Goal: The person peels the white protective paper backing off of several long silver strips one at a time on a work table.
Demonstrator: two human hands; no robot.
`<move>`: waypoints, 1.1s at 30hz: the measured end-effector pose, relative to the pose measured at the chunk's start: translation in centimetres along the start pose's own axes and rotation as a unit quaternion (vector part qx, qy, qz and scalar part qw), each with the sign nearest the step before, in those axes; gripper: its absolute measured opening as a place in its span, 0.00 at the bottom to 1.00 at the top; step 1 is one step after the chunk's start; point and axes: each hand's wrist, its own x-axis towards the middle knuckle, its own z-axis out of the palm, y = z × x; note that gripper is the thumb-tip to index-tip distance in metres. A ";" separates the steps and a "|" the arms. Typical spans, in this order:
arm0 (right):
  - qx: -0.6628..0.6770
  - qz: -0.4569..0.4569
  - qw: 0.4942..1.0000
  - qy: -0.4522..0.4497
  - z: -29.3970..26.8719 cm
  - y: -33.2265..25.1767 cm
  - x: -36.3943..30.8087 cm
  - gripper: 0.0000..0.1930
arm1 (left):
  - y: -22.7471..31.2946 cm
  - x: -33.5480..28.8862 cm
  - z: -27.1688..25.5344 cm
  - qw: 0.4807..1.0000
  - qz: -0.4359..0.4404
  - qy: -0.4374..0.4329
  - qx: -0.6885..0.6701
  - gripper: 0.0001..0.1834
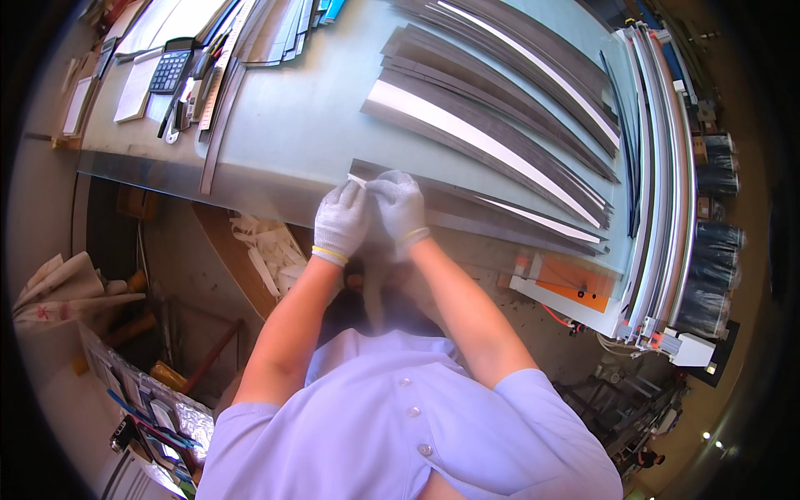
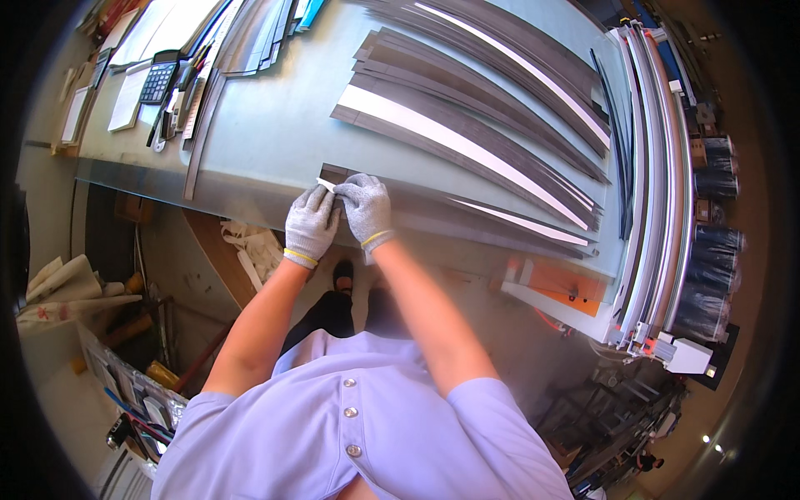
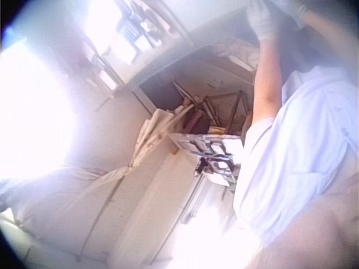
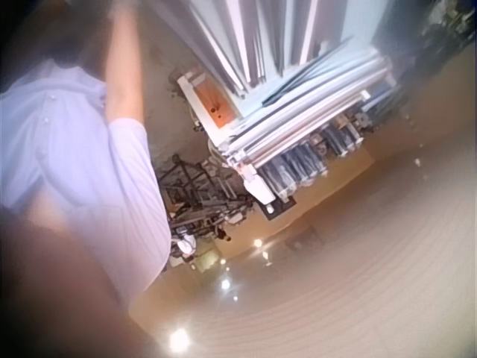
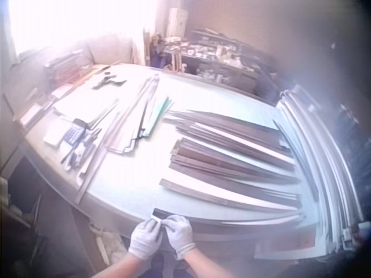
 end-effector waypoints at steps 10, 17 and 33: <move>0.164 0.158 0.971 -0.068 -0.7 1.2 2.1 0.12 | -1.0 2.8 0.1 0.999 -0.028 0.012 -0.032 0.10; 0.213 0.214 0.949 -0.091 -1.0 1.2 3.4 0.16 | -2.8 -4.2 -4.3 0.992 -0.091 0.079 -0.024 0.08; 0.209 0.324 0.920 0.069 -10.9 3.6 -1.1 0.09 | -14.6 -13.5 -35.7 0.866 -0.269 0.262 -0.329 0.13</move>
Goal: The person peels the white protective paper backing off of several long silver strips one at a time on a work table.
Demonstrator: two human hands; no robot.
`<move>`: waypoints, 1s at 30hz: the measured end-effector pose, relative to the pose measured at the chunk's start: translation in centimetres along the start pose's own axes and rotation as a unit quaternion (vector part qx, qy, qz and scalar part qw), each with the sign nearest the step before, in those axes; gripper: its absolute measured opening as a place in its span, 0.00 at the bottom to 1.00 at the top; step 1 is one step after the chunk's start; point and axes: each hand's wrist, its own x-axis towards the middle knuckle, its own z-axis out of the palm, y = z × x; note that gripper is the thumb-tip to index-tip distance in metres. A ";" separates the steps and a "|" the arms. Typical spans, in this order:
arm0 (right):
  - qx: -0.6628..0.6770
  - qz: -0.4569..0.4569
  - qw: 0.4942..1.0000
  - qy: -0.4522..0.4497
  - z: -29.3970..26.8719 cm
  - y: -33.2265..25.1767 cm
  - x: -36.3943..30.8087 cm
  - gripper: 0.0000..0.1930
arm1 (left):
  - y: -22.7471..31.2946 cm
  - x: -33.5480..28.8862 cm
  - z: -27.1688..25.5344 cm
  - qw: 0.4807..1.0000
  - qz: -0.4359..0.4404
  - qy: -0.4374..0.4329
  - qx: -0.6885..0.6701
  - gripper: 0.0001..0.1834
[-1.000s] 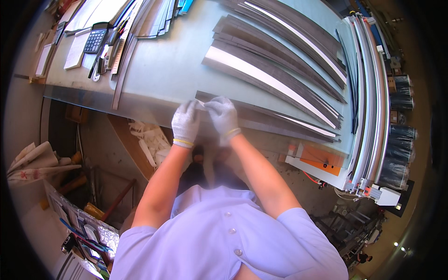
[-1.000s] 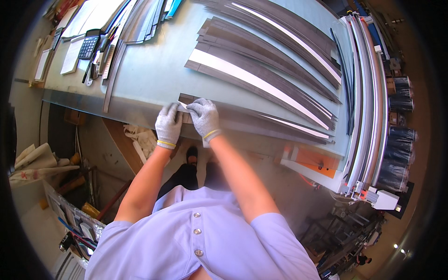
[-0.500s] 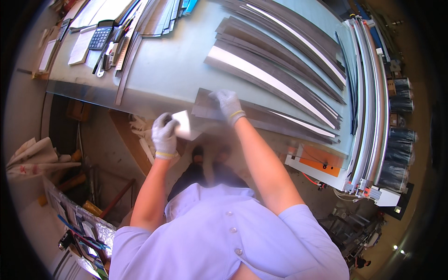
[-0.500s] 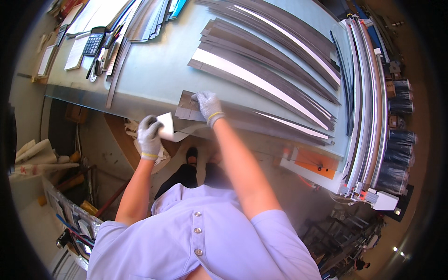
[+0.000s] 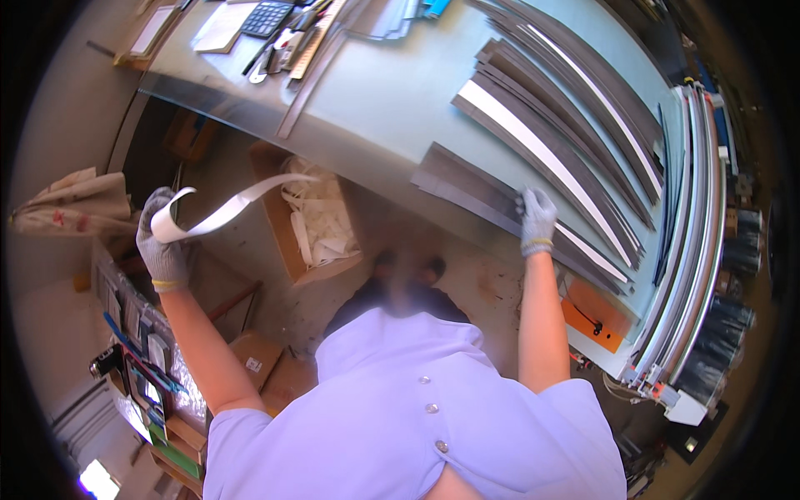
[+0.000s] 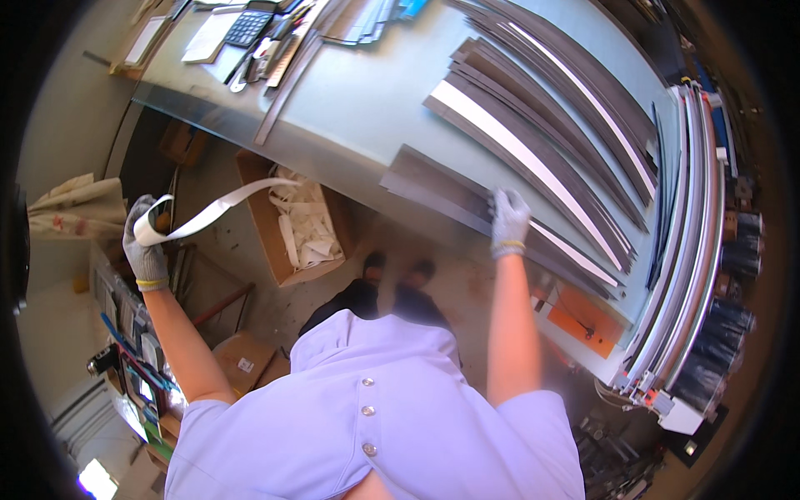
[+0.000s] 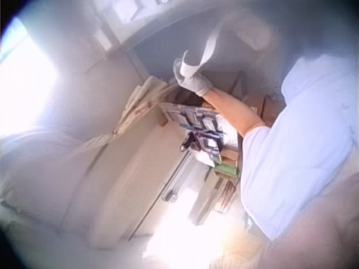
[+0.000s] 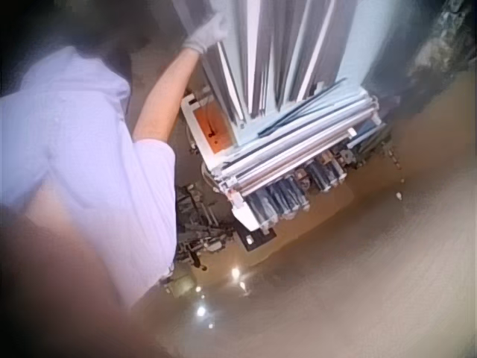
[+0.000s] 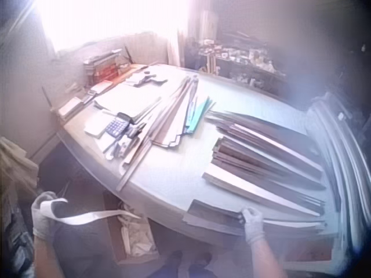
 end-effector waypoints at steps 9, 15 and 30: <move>-0.359 -0.099 0.915 0.157 -10.9 6.5 -2.3 0.12 | -12.0 -2.8 6.8 0.828 0.068 -0.141 0.539 0.20; -0.461 -0.030 0.883 0.081 -12.3 6.9 -1.2 0.21 | -9.5 -7.7 27.2 0.843 0.202 -0.203 0.455 0.31; -0.444 0.018 0.895 0.036 -12.1 5.6 -0.7 0.23 | -10.8 -8.2 35.9 0.733 0.133 -0.426 0.514 0.49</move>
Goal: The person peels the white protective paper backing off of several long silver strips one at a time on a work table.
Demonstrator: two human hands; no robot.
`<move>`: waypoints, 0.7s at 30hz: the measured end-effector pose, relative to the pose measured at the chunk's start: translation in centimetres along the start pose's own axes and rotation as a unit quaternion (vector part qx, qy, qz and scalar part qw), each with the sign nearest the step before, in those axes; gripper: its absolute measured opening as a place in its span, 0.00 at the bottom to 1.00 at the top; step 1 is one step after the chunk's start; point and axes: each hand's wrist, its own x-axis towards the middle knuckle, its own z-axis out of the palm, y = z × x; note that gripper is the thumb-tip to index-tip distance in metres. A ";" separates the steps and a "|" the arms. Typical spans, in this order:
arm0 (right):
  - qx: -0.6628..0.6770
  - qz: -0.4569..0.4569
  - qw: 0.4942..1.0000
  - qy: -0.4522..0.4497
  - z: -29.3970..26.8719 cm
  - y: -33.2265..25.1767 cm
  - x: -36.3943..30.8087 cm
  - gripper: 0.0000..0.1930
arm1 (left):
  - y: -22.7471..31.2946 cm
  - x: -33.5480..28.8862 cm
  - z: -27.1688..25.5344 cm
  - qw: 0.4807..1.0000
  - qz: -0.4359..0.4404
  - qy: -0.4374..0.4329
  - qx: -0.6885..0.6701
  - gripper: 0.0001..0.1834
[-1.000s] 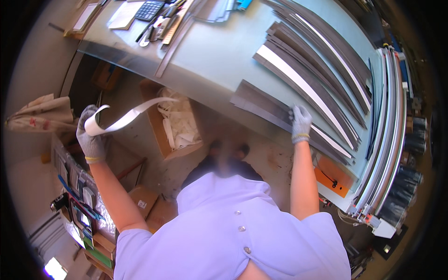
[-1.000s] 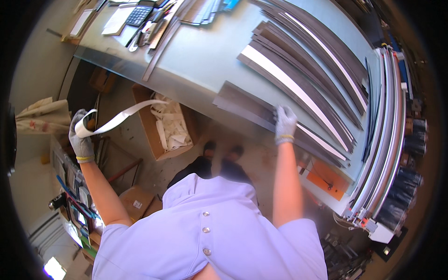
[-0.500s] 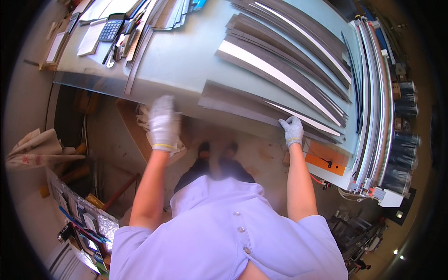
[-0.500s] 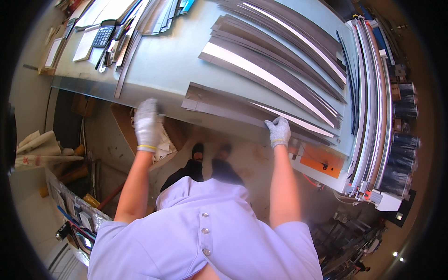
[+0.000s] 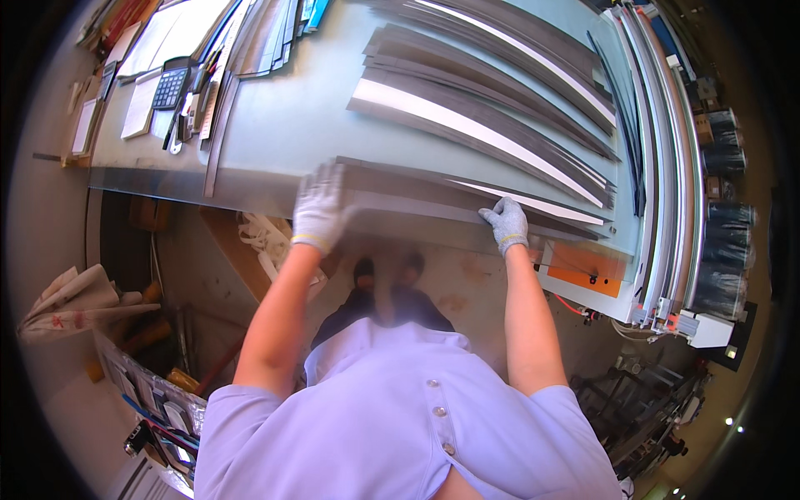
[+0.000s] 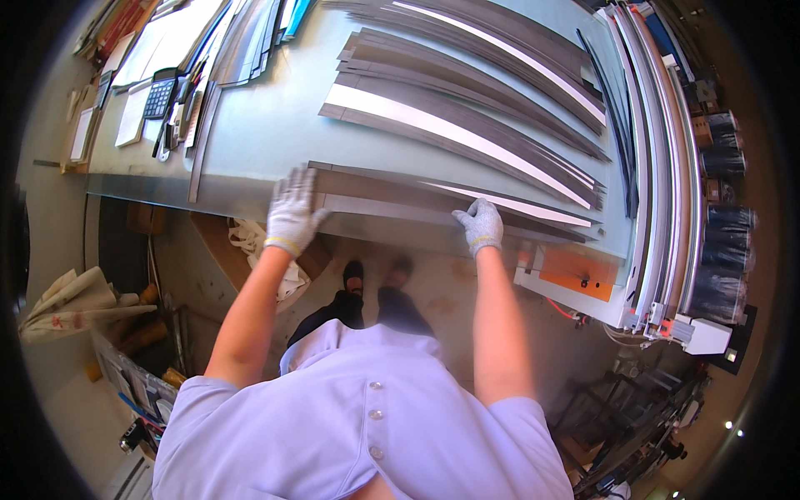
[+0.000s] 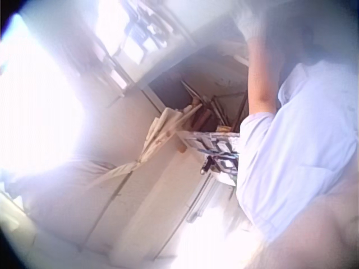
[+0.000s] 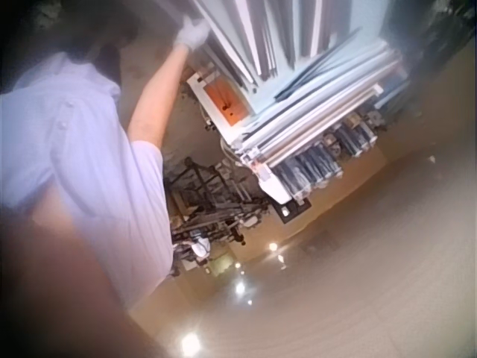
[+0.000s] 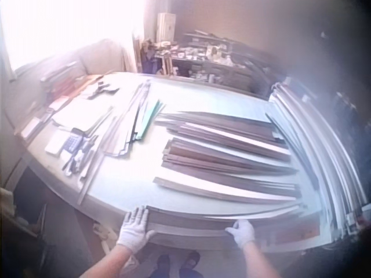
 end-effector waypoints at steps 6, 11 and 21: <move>0.005 -0.027 0.999 0.018 0.3 -0.3 0.2 0.22 | -5.6 0.2 -1.1 0.988 -0.117 0.060 0.084 0.47; 0.045 0.015 0.999 0.014 -0.4 -0.2 -0.6 0.20 | 6.3 1.0 -1.7 0.986 0.164 0.006 -0.016 0.51; 0.012 0.027 0.999 0.030 -0.9 -0.6 -0.6 0.19 | 4.2 4.3 -0.7 0.991 0.069 0.099 0.050 0.43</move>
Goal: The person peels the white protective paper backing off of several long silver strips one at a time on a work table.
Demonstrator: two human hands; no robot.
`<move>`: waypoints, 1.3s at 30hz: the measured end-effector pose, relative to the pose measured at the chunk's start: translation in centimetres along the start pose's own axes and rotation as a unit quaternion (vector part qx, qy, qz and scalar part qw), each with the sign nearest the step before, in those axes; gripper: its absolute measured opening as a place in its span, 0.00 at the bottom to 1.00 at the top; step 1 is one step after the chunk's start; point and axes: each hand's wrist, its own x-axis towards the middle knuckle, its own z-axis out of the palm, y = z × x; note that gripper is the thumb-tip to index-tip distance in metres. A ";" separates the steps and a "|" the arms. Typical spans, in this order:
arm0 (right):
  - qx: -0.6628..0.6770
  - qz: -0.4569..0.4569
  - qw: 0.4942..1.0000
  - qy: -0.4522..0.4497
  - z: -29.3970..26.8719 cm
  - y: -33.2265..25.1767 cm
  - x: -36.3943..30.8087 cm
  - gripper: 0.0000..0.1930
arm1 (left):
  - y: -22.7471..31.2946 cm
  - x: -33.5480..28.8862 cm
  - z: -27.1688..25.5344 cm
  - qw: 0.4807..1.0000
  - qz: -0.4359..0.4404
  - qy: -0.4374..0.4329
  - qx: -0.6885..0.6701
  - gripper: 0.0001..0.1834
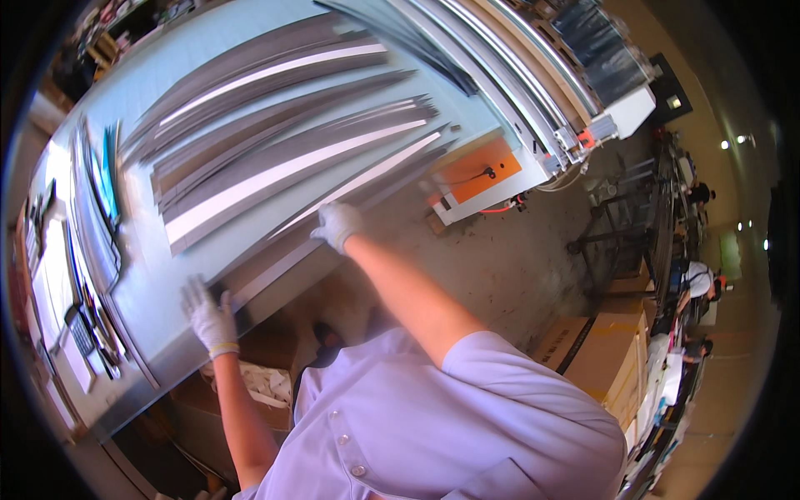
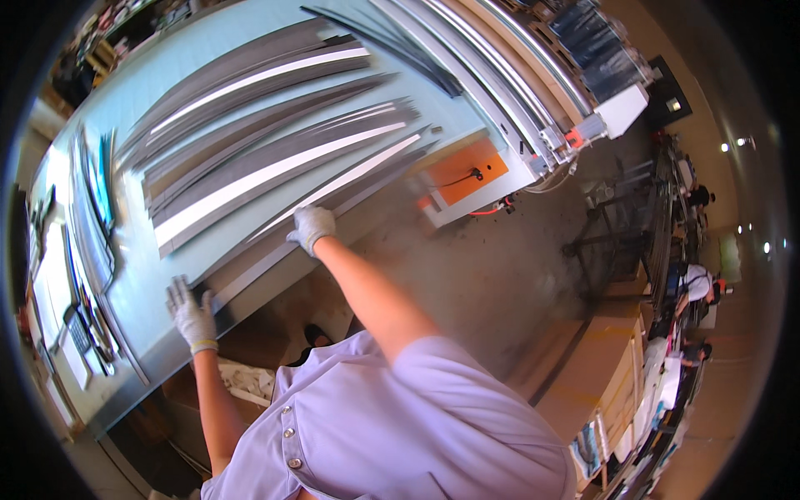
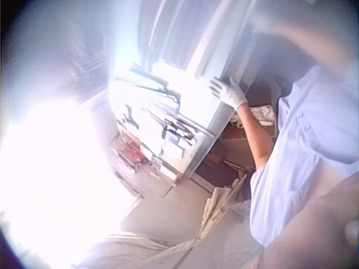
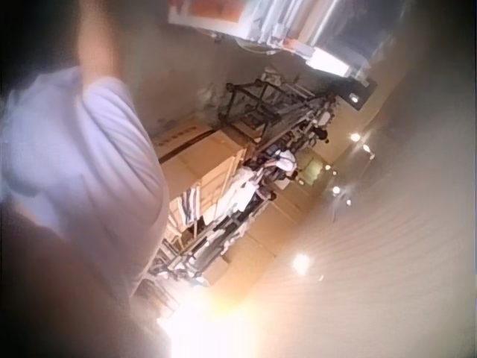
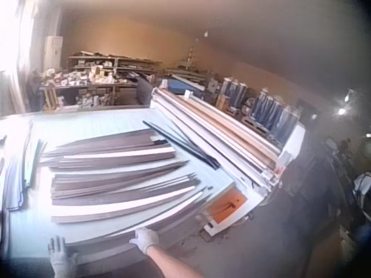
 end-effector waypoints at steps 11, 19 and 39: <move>0.217 -0.080 0.970 0.072 -7.4 13.3 -2.8 0.15 | 18.7 2.8 2.6 0.979 0.180 -0.067 -0.062 0.33; 0.216 0.029 0.969 0.117 -14.9 32.7 -3.8 0.14 | 18.5 3.7 1.4 0.990 0.138 -0.028 0.005 0.16; -0.026 -0.011 0.965 0.261 -18.0 40.4 9.1 0.10 | 22.2 30.3 2.8 0.967 0.148 0.205 0.013 0.21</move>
